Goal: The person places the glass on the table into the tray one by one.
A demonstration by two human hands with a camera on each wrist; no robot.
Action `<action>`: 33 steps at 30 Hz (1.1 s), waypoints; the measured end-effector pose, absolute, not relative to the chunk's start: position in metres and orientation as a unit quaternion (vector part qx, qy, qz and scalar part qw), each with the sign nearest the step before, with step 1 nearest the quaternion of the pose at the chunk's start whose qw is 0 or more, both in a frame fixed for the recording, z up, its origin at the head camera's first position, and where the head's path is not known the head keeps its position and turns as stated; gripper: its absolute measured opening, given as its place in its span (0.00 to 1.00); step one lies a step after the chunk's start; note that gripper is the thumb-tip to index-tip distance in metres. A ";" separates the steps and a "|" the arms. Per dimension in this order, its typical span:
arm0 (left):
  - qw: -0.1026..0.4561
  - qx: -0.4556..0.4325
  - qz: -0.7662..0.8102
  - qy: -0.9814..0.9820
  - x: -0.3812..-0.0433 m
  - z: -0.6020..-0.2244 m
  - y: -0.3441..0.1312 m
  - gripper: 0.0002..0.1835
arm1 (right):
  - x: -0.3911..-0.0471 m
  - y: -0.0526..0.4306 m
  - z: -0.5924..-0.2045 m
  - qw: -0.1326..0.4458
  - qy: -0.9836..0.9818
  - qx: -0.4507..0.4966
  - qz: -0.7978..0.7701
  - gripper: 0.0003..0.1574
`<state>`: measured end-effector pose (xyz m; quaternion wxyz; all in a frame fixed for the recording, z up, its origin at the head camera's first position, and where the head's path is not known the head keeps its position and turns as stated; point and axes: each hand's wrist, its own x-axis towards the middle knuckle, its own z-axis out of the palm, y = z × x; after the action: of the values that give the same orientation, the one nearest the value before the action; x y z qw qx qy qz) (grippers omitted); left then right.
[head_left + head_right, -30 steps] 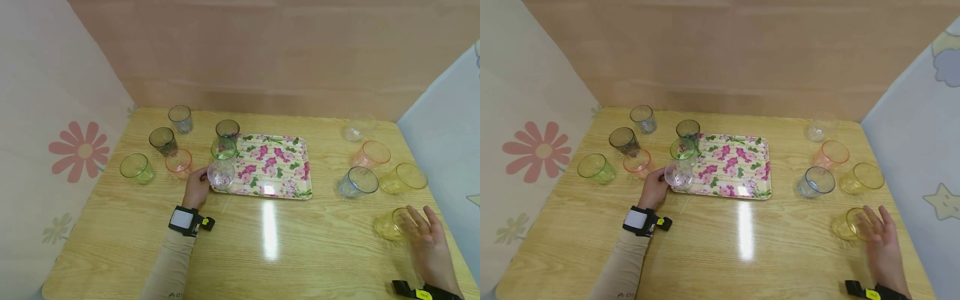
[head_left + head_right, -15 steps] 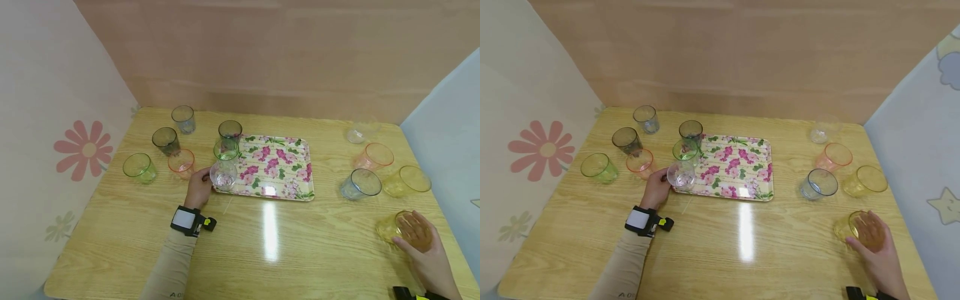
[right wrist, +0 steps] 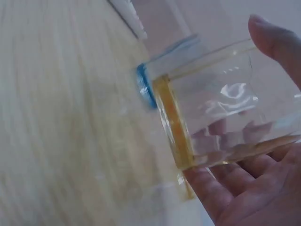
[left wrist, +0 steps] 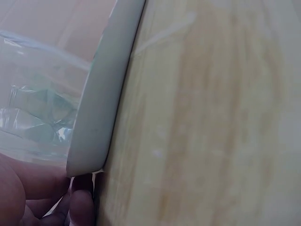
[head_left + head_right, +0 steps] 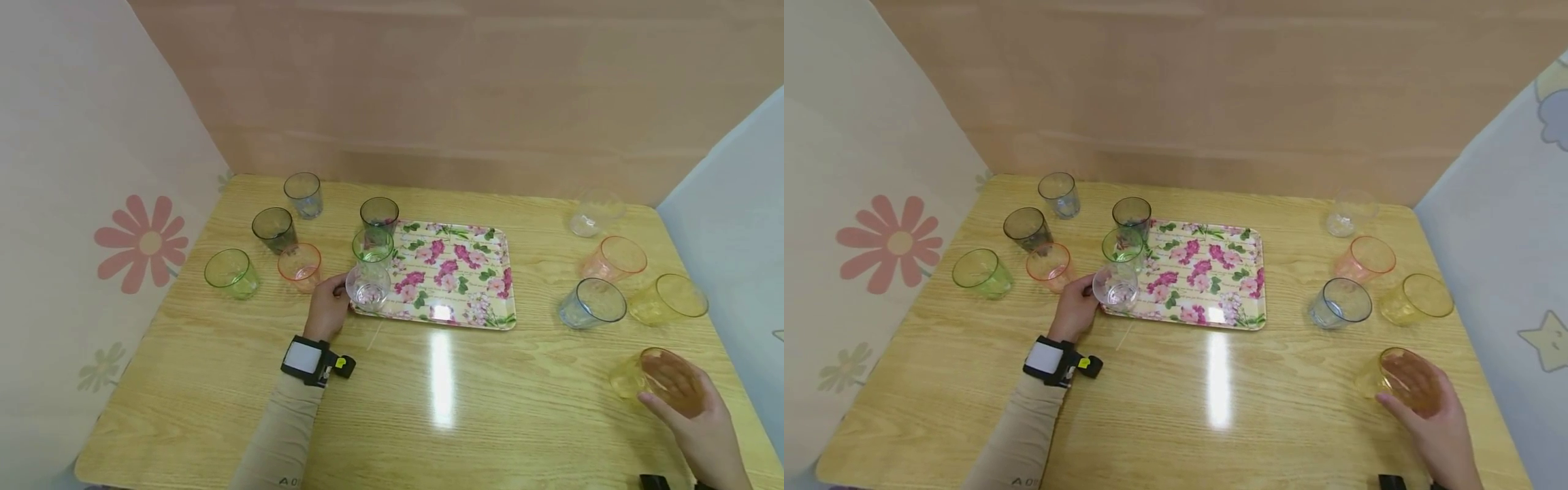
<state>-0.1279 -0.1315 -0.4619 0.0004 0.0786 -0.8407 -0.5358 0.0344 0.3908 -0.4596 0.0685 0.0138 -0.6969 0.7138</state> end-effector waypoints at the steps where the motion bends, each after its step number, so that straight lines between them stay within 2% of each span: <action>1: 0.000 0.078 -0.535 -0.841 -0.128 -0.462 -0.131 0.17 | 0.034 0.388 -0.456 0.065 -0.703 0.022 0.708 0.46; 12: -0.004 0.078 -0.529 -0.845 -0.125 -0.461 -0.134 0.17 | 0.019 0.346 -0.400 0.057 -0.718 0.139 0.680 0.47; 22: 0.004 0.070 -0.526 -0.847 -0.127 -0.462 -0.135 0.17 | -0.026 0.278 -0.349 0.033 -0.724 0.184 0.664 0.47; 26: 0.007 0.066 -0.522 -0.850 -0.127 -0.464 -0.134 0.17 | -0.048 0.246 -0.340 0.035 -0.750 0.183 0.635 0.46; 33: 0.005 0.061 -0.516 -0.855 -0.130 -0.466 -0.133 0.16 | -0.088 0.199 -0.344 0.031 -0.801 0.125 0.584 0.45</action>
<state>-0.1297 -0.1326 -0.4659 0.0049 0.0615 -0.8545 -0.5157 -0.0877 0.1990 -0.3438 0.0308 0.1249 -0.8013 0.5842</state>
